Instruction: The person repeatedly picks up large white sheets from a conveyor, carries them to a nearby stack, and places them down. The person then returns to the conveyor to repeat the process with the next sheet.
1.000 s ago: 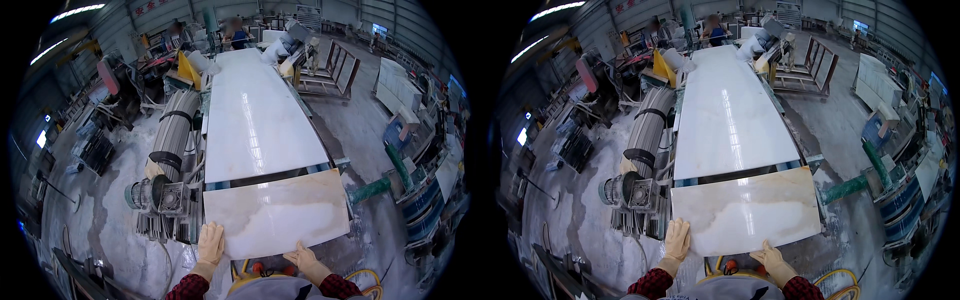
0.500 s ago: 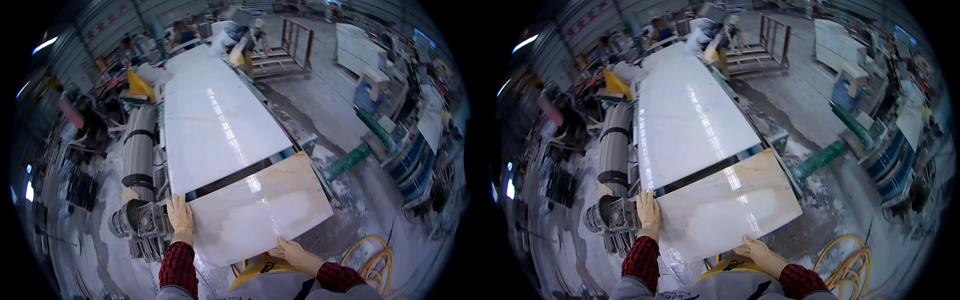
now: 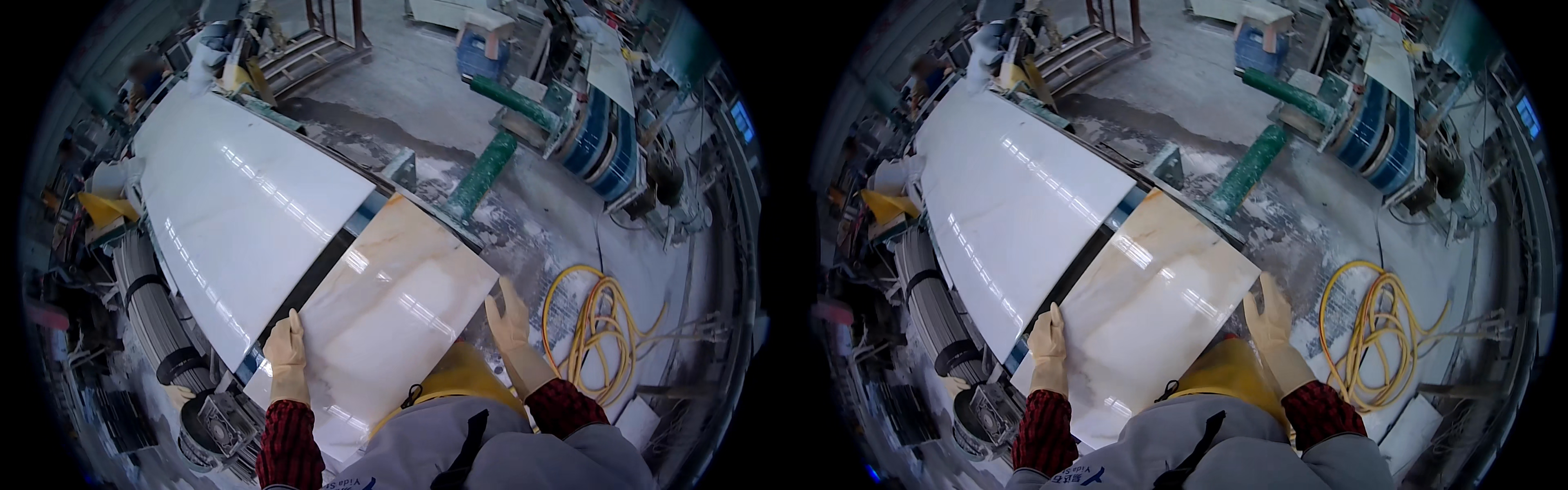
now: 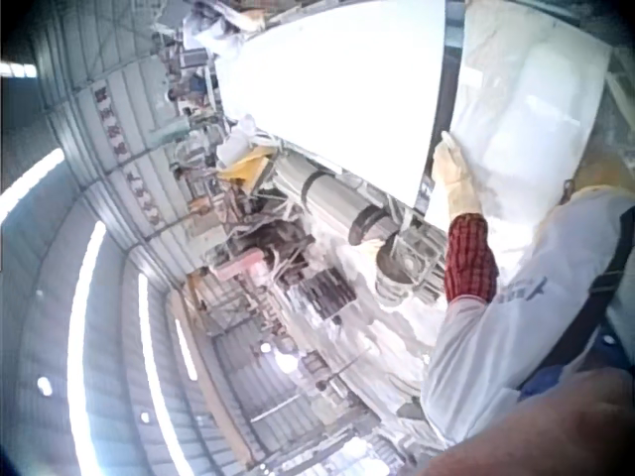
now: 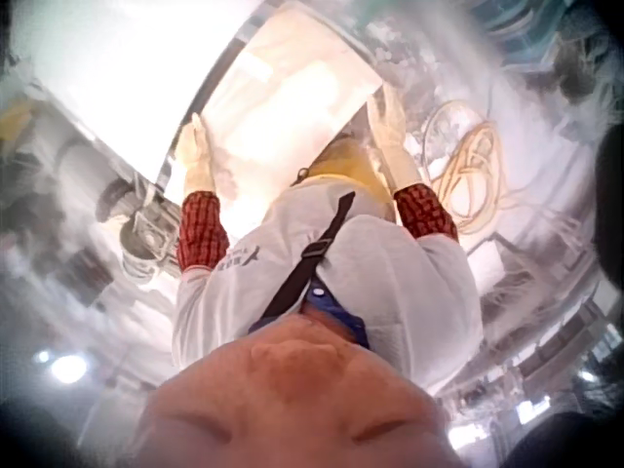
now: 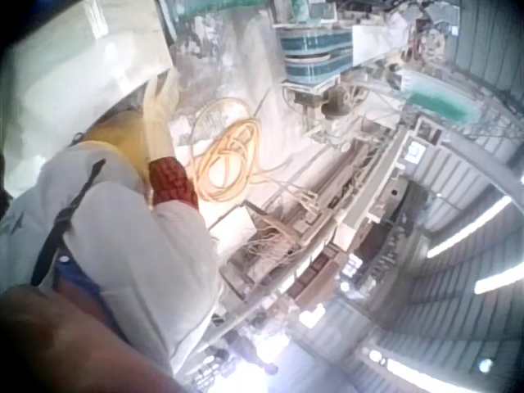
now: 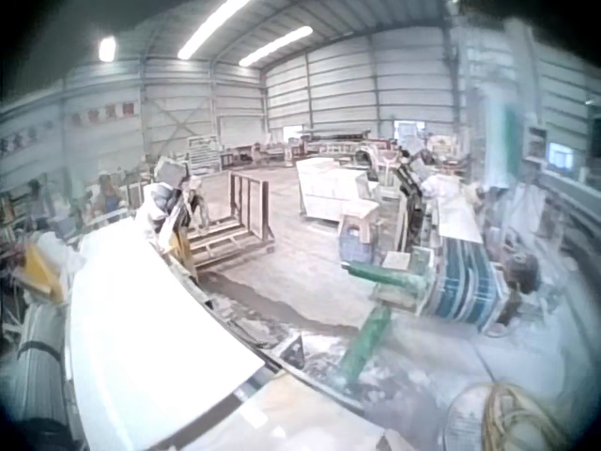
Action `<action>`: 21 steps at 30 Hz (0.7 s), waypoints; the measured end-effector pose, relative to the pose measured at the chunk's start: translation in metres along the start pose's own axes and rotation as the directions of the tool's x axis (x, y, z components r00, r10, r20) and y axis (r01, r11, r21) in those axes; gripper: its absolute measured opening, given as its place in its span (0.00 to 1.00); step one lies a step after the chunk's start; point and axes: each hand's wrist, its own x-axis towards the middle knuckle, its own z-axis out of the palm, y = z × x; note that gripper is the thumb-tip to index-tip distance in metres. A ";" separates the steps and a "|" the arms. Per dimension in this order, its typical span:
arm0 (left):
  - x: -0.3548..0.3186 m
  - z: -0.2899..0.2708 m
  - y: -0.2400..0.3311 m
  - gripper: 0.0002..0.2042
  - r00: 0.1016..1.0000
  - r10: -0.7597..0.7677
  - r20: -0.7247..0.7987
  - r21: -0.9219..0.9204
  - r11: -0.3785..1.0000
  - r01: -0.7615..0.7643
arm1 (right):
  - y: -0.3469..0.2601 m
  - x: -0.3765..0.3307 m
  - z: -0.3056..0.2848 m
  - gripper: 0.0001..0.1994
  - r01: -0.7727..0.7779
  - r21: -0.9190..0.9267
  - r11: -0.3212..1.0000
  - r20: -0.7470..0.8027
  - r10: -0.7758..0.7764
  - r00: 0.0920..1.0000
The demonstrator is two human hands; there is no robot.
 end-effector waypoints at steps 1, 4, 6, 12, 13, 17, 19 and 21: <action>-0.001 0.003 -0.002 0.30 1.000 0.016 -0.009 -0.018 1.000 -0.016 | -0.002 0.016 -0.002 0.33 0.123 -0.124 0.985 -0.049 -0.130 0.990; -0.007 0.004 -0.004 0.28 0.999 -0.007 -0.049 -0.065 0.998 0.004 | -0.013 0.052 -0.010 0.31 0.361 -0.225 0.905 -0.031 -0.377 0.926; -0.008 0.002 -0.005 0.27 0.998 -0.062 -0.031 -0.059 0.996 0.060 | -0.022 0.070 -0.012 0.29 0.395 -0.168 0.903 0.028 -0.396 0.918; -0.008 0.001 -0.013 0.23 0.989 -0.150 0.014 0.043 0.988 0.149 | -0.047 0.109 -0.012 0.27 0.471 -0.092 0.877 0.070 -0.466 0.882; -0.008 0.003 -0.015 0.23 0.989 -0.144 0.021 0.080 0.987 0.142 | -0.051 0.116 -0.010 0.27 0.483 -0.080 0.872 0.091 -0.476 0.875; -0.010 0.002 -0.022 0.25 0.992 -0.122 0.008 0.101 0.987 0.121 | -0.075 0.155 0.013 0.26 0.474 0.014 0.880 0.245 -0.463 0.852; -0.011 0.000 -0.024 0.33 0.978 -0.194 0.072 0.112 0.976 0.185 | -0.094 0.175 0.037 0.27 0.493 0.014 0.870 0.261 -0.479 0.838; -0.012 0.001 -0.025 0.33 0.985 -0.161 0.053 0.120 0.981 0.154 | -0.112 0.197 0.062 0.26 0.561 0.019 0.828 0.208 -0.552 0.808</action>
